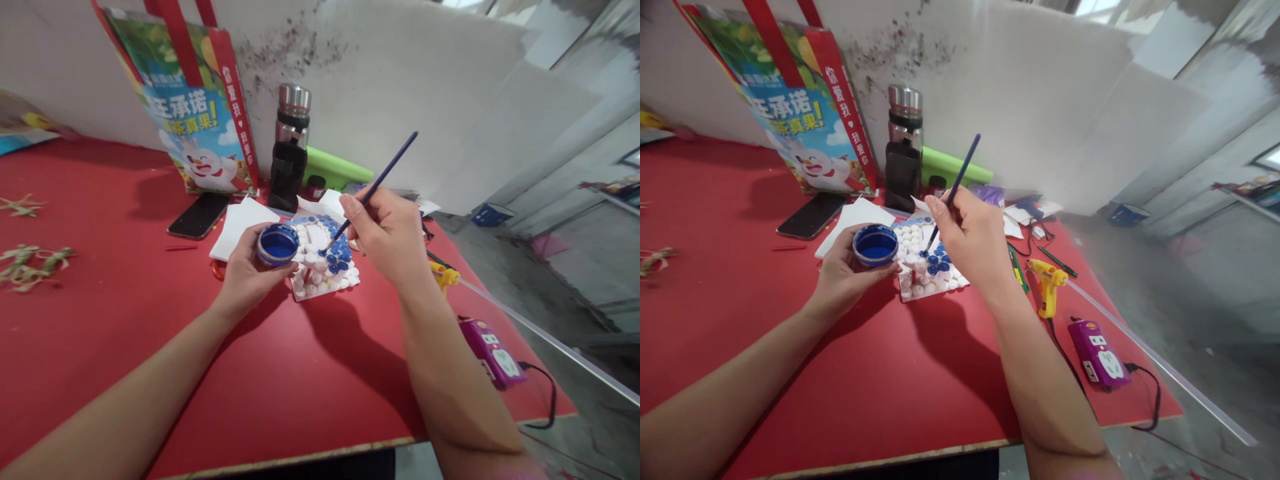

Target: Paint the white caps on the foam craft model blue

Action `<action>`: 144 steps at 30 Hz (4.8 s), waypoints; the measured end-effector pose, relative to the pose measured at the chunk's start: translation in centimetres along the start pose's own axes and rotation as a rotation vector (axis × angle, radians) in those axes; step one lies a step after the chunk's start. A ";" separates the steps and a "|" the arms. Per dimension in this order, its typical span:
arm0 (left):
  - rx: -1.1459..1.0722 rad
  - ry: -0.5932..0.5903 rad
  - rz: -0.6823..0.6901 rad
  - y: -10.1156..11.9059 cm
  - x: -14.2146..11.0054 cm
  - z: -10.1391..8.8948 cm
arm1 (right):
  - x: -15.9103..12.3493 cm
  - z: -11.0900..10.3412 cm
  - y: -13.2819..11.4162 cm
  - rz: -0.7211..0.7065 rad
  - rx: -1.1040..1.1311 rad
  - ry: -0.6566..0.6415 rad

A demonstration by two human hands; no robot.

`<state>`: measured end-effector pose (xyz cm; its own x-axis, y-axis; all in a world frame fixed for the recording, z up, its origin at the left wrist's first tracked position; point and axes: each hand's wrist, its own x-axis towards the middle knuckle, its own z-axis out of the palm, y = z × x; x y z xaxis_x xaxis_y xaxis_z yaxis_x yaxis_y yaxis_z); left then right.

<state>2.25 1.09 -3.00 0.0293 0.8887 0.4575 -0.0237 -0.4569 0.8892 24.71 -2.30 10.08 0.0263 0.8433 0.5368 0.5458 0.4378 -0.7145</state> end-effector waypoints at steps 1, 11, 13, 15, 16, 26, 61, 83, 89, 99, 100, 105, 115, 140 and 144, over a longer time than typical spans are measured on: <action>0.002 -0.002 -0.003 0.0 0.0 0.0 | 0.0 0.0 0.0 0.001 0.000 0.000; 0.001 0.018 -0.010 0.2 0.0 0.1 | 0.2 -0.1 0.2 -0.004 -0.006 0.001; 0.004 0.011 -0.012 0.3 0.0 0.0 | 0.2 -0.2 0.4 -0.003 0.005 0.016; -0.004 0.006 -0.011 0.3 -0.1 0.0 | 0.3 -0.2 0.4 -0.006 0.016 0.031; -0.009 0.005 -0.008 0.3 -0.1 0.0 | 0.3 -0.2 0.5 -0.005 0.016 0.031; -0.012 0.006 -0.007 0.3 0.0 0.0 | 0.3 0.1 0.6 -0.001 0.000 0.034; -0.011 0.015 -0.024 0.2 0.1 0.0 | -0.2 0.6 0.0 -0.071 -0.037 0.033; 0.009 -0.004 0.028 -0.2 0.1 -0.1 | -0.4 0.8 -0.5 -0.155 -0.075 0.038; -0.005 0.000 0.008 -0.2 0.1 -0.1 | -0.4 0.4 -0.5 -0.166 -0.095 0.009; -0.020 0.001 -0.013 -0.1 0.1 0.1 | -0.4 0.4 -0.7 -0.142 -0.085 0.026; -0.025 0.001 -0.017 -0.1 0.1 0.1 | -0.5 0.5 -0.7 -0.143 -0.091 0.021; -0.033 0.010 -0.027 0.0 0.1 0.1 | -0.4 0.3 -0.6 -0.152 -0.113 -0.002; -0.012 -0.007 -0.015 -0.1 0.1 0.0 | -0.5 0.3 -0.8 -0.102 -0.060 0.013; 0.007 0.008 -0.004 0.1 0.1 -0.1 | 0.3 -0.4 0.7 -0.052 -0.072 0.024; 0.013 -0.002 0.007 0.0 0.1 -0.1 | 0.3 -0.4 0.8 -0.046 -0.071 0.047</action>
<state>2.15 1.18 -3.01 0.0313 0.8855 0.4636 -0.0104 -0.4636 0.8860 25.47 -1.75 9.83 0.0380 0.8064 0.5902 0.6050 0.4515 -0.6558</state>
